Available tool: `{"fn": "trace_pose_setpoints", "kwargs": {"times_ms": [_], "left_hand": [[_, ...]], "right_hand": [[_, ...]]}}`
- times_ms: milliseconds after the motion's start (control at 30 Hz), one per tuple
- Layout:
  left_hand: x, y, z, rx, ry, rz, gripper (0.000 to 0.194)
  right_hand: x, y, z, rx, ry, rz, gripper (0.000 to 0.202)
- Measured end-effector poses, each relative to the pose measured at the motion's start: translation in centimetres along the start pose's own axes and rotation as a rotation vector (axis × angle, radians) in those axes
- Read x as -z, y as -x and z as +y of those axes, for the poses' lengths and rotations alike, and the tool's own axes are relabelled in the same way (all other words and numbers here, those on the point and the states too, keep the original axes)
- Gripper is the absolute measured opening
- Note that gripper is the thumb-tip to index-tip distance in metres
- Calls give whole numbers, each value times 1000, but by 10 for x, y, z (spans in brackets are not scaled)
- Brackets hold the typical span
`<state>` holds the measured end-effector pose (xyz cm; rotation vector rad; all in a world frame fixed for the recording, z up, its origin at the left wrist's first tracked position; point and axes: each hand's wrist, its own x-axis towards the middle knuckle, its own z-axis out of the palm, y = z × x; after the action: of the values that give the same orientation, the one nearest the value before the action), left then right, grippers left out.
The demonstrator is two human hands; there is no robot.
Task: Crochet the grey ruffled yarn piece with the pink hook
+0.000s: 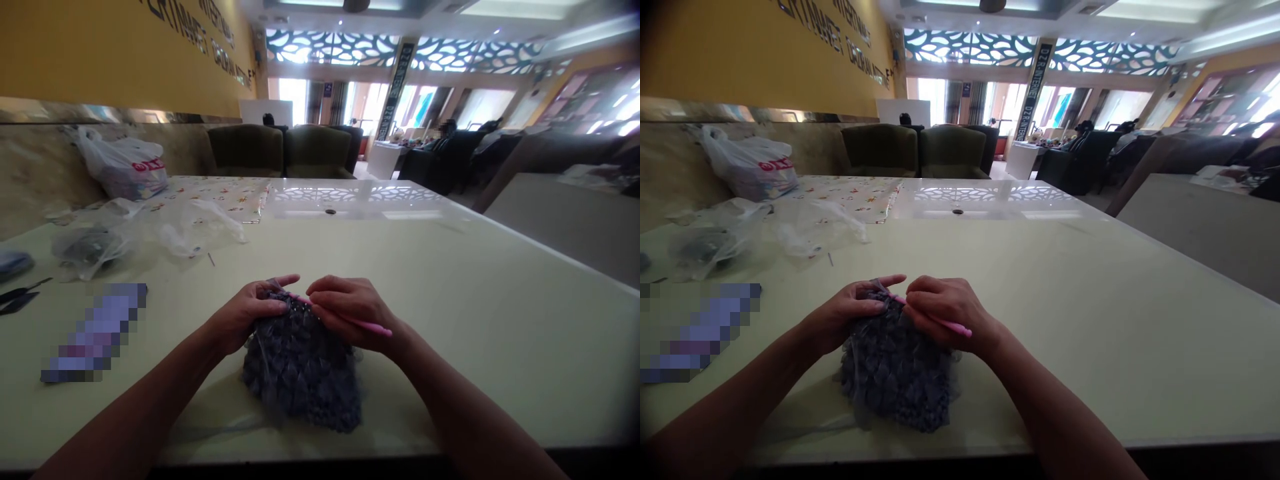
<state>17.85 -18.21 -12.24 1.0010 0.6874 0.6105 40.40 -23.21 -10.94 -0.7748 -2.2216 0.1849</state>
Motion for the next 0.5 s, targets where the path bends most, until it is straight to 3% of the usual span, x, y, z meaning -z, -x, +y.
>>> {"fn": "trace_pose_setpoints", "kwargs": {"times_ms": [133, 233, 400, 500], "left_hand": [[0, 0, 3, -16, -102, 63, 56], [-2, -1, 0, -85, -163, 67, 48], [-14, 1, -15, -169, -140, 115, 55], [-13, 3, -14, -180, -246, 6, 51]], "right_hand": [[11, -3, 0, -185, -333, -21, 22], [8, -5, 0, -307, -499, 1, 20], [-23, -2, -8, -418, -481, 132, 17], [-28, -1, -10, -464, -461, 245, 22]]}}
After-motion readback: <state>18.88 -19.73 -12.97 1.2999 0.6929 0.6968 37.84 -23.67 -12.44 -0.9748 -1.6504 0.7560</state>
